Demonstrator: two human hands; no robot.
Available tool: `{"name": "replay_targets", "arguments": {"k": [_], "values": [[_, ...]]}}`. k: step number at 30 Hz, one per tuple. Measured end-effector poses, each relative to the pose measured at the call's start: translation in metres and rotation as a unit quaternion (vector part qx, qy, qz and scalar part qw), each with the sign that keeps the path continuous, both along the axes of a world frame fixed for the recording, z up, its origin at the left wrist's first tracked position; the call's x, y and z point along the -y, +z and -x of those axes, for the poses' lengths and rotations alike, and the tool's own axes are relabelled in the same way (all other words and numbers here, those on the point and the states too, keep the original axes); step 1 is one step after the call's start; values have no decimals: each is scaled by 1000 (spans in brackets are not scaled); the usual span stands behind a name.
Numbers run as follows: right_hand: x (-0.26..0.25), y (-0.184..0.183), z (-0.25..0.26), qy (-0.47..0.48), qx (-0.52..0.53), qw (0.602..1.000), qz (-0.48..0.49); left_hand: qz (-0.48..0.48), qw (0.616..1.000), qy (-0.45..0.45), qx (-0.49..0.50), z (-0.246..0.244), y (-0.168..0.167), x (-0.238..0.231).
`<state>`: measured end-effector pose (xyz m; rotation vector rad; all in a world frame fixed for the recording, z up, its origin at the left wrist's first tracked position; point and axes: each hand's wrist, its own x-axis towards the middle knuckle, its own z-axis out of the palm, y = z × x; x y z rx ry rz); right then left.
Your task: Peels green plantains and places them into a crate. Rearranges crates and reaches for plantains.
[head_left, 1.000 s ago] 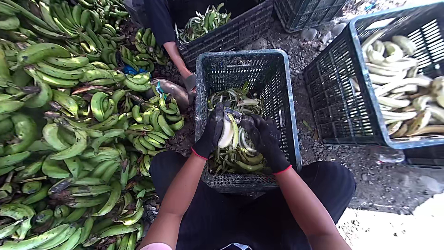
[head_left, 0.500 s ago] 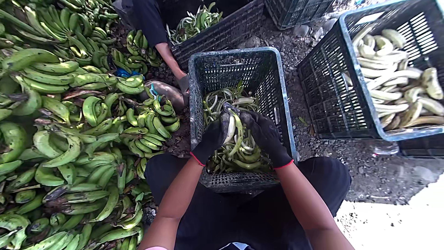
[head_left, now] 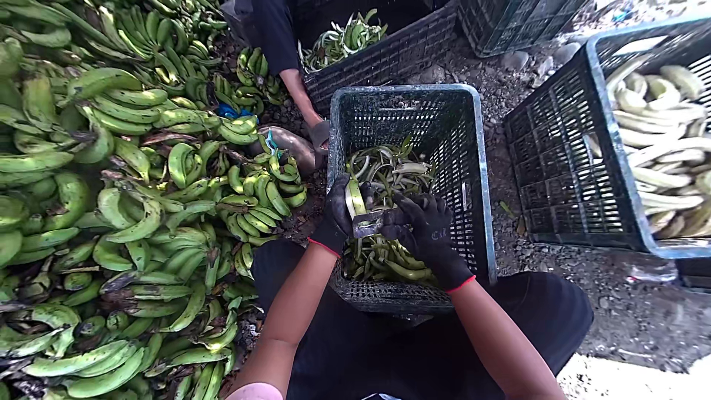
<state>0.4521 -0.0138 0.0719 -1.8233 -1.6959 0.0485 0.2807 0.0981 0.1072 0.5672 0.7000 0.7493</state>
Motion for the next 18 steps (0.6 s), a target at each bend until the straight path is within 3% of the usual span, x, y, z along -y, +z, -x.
{"name": "replay_targets", "arguments": {"k": [4, 6, 8, 10, 13, 18], "values": [[-2, -10, 1, 7, 31, 991, -130, 109, 993, 6, 39, -4, 8, -10], [-1, -7, 4, -29, 15, 994, -100, 104, 993, 32, 36, -8, 7, -7], [2, 6, 9, -54, -27, 998, 11, 33, 998, 50, -27, -12, 9, 6], [2, 15, 9, -54, -92, 986, 127, -95, 983, 34, -156, -8, 13, 24], [1, 10, 11, -50, -181, 973, 132, -261, 918, 36, -297, -14, 4, 27], [2, 11, 0, -54, -255, 941, 215, -439, 808, -59, -388, -26, 4, 35]]}}
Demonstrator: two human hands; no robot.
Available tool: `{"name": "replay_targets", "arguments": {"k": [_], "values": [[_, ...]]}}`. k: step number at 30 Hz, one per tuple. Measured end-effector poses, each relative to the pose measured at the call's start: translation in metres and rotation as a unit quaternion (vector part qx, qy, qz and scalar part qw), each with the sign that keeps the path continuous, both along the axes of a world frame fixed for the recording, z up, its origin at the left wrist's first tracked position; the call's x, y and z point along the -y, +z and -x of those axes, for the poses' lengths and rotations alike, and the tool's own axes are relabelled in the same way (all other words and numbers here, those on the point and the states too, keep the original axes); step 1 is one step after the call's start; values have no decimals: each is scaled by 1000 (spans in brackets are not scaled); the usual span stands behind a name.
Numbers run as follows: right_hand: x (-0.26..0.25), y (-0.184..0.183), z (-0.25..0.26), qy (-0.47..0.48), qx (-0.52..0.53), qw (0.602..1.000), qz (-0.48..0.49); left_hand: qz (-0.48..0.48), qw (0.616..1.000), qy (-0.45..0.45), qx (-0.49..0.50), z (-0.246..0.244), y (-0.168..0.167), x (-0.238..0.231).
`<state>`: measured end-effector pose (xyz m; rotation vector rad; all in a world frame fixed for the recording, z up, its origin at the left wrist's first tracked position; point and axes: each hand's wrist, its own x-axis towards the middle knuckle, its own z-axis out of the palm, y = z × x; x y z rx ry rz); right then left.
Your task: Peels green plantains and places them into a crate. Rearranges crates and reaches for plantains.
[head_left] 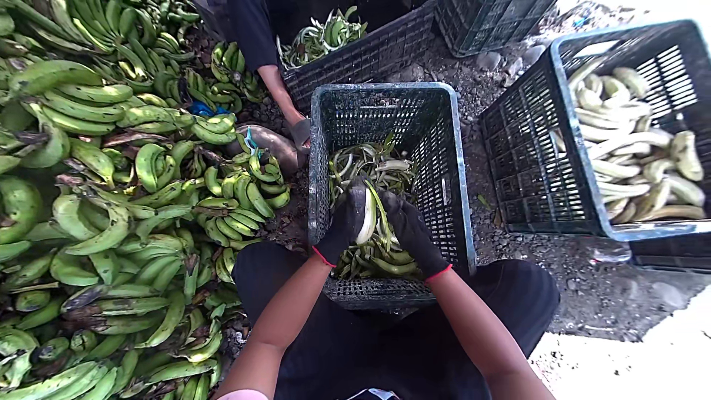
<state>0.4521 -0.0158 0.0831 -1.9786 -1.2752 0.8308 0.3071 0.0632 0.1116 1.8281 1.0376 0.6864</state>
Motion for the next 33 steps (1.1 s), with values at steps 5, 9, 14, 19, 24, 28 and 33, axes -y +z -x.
{"name": "replay_targets", "arguments": {"k": [5, 9, 14, 19, 24, 28, 33], "values": [[8, -9, -16, 46, -89, 993, -55, 147, 980, -75, 112, -6, 3, 1], [8, 5, -17, 50, -33, 989, -133, 354, 867, -38, 347, 8, 4, -21], [-1, 2, -13, 123, 191, 962, -149, 445, 794, -23, 413, 29, 8, -45], [2, 6, -8, 118, 202, 957, -169, 368, 864, 27, 342, 22, 12, -44], [-1, 7, 0, 38, 20, 998, -45, 140, 969, 32, 200, 7, 6, -21], [9, 1, -16, 14, -93, 995, -11, 62, 994, -36, 86, 6, 15, 2], [19, 22, -24, -15, -75, 995, -63, 312, 895, 23, 318, 4, 16, -26]]}}
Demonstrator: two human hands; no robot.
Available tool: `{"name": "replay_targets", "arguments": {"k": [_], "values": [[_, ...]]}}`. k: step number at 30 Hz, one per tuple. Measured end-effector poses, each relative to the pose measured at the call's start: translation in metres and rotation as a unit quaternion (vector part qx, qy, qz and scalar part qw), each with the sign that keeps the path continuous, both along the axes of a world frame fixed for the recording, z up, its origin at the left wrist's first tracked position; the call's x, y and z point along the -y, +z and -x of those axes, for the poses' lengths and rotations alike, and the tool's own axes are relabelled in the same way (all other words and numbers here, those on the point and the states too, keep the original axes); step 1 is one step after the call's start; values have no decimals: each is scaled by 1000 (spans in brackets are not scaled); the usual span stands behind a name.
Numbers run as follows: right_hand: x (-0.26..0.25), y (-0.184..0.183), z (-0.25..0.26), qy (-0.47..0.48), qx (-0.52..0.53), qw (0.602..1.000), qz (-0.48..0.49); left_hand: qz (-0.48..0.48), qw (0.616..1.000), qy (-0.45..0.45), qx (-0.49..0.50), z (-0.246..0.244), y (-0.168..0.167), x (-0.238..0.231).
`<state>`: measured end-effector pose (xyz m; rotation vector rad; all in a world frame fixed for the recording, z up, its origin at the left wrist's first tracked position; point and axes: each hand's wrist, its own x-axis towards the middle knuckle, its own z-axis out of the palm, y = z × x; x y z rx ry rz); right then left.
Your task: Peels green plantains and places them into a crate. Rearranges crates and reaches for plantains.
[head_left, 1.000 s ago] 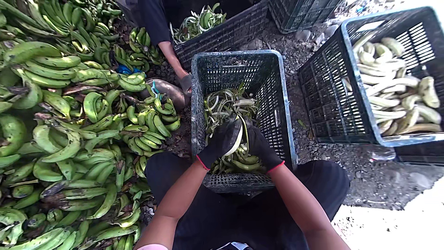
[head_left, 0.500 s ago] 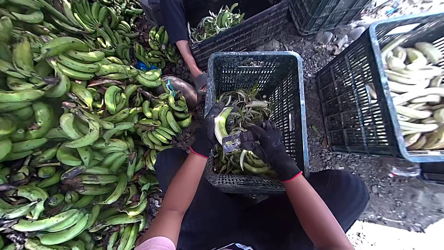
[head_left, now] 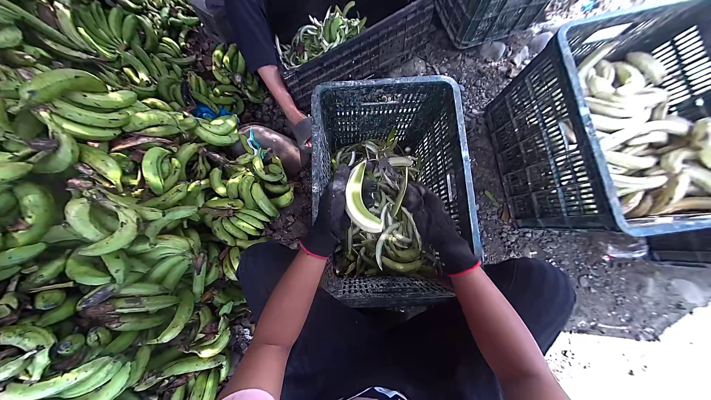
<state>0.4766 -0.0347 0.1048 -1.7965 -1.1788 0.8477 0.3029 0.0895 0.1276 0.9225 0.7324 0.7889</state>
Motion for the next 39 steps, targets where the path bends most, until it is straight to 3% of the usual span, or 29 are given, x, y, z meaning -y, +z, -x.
{"name": "replay_targets", "arguments": {"k": [4, 6, 9, 12, 16, 19, 22, 24, 26, 28, 30, 32, 34, 35, 36, 38, 39], "values": [[-15, -2, -12, 144, 213, 963, -76, 39, 998, 13, 37, 11, -6, -16], [-15, -7, -9, 182, 245, 946, -109, 41, 999, -6, 20, 14, -5, -19], [-15, -10, -2, 198, 237, 948, -74, 8, 999, -30, -39, 14, -5, -17], [-20, -10, 8, 144, 192, 971, -2, -80, 984, -6, -159, 9, -10, -11], [-11, -17, 19, -7, 106, 994, 35, -75, 982, 62, -164, -5, -13, 6], [-8, -10, 4, -52, 29, 995, 80, -31, 990, 30, -133, -7, -11, 13], [-18, 6, -14, -90, 36, 990, 100, 59, 998, -5, -38, -3, -12, 4], [-11, 25, -25, -118, 44, 987, 98, 36, 997, -12, -63, 1, -16, -3], [4, 42, -37, -150, 39, 985, 82, -29, 987, -33, -153, 8, -29, -4], [23, 55, -51, -194, -20, 981, 15, -100, 944, -96, -300, 15, -36, 1], [47, 60, -75, -231, -44, 971, -54, -160, 866, -210, -425, 20, -40, 14], [71, 71, -94, -284, -24, 952, -110, -212, 761, -361, -495, 21, -58, 21], [94, 79, -110, -344, -23, 925, -161, -313, 600, -549, -491, 8, -61, 28], [103, 82, -116, -371, -35, 908, -192, -330, 568, -585, -475, -8, -55, 31], [113, 85, -119, -387, -54, 894, -217, -319, 606, -580, -441, -27, -46, 34], [127, 89, -124, -422, -122, 861, -254, -125, 824, -454, -316, -79, -19, 40], [134, 88, -127, -427, -165, 847, -272, -30, 889, -408, -204, -110, -2, 39]]}}
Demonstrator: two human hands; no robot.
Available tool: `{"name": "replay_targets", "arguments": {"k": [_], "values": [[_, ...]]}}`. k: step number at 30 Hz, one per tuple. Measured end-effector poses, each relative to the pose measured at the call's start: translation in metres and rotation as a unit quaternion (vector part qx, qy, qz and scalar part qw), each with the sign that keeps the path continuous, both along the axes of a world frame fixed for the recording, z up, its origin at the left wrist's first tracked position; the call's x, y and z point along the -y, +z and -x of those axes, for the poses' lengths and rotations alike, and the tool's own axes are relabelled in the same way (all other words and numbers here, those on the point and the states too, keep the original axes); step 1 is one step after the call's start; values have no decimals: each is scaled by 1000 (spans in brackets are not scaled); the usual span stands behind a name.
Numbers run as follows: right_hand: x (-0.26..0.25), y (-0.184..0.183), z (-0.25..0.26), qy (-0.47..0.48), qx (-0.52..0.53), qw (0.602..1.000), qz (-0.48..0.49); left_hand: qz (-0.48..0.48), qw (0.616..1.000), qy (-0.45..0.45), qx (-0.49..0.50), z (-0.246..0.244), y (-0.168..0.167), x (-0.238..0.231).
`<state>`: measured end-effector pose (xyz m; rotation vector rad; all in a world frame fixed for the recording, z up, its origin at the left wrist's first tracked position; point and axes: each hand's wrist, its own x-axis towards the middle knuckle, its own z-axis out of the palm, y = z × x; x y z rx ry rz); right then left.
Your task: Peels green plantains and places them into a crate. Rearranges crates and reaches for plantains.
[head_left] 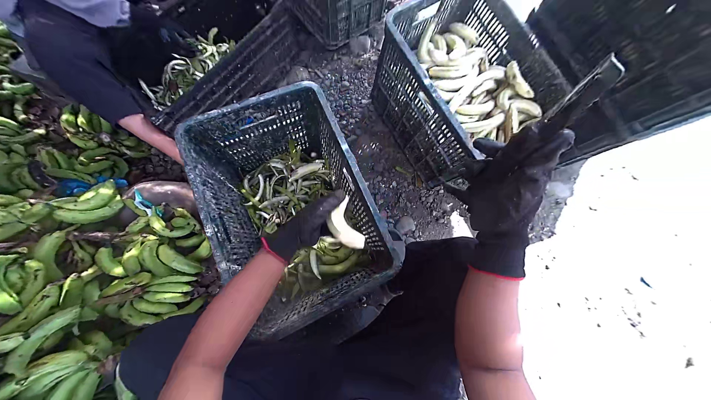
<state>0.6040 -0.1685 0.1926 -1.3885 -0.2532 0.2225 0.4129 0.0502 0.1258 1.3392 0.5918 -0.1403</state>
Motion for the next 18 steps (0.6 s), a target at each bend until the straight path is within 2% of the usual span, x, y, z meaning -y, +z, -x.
{"name": "replay_targets", "arguments": {"k": [1, 2, 3, 4, 6, 7, 9, 11, 13, 15, 18], "values": [[6, -2, -2, 2, -21, 1000, -20, 108, 989, 39, 94, -30, 18, -2], [12, -3, -1, 12, -36, 999, -17, 172, 970, 55, 164, -56, 40, -2], [18, -2, 2, 6, -63, 998, -3, 179, 960, 73, 202, -77, 60, 1], [22, -2, 3, 4, -78, 997, 13, 149, 961, 89, 216, -92, 72, 3], [30, -7, 1, 11, -72, 997, 8, -12, 974, 133, 183, -103, 66, 8], [35, -12, 1, 19, -62, 998, -8, -118, 973, 138, 146, -98, 51, 10], [38, -14, 1, 11, -61, 998, -17, -319, 942, 89, 51, -68, 4, 12], [36, -9, 0, 8, -70, 997, -24, -429, 897, -51, -96, -31, -47, 10], [33, -6, 3, 6, -70, 997, -24, -452, 833, -236, -216, 1, -90, 15], [30, -6, 5, 20, -64, 997, -28, -460, 765, -363, -267, 28, -133, 27], [26, -13, 3, 57, -45, 997, -17, -470, 749, -355, -303, 46, -157, 46]]}}
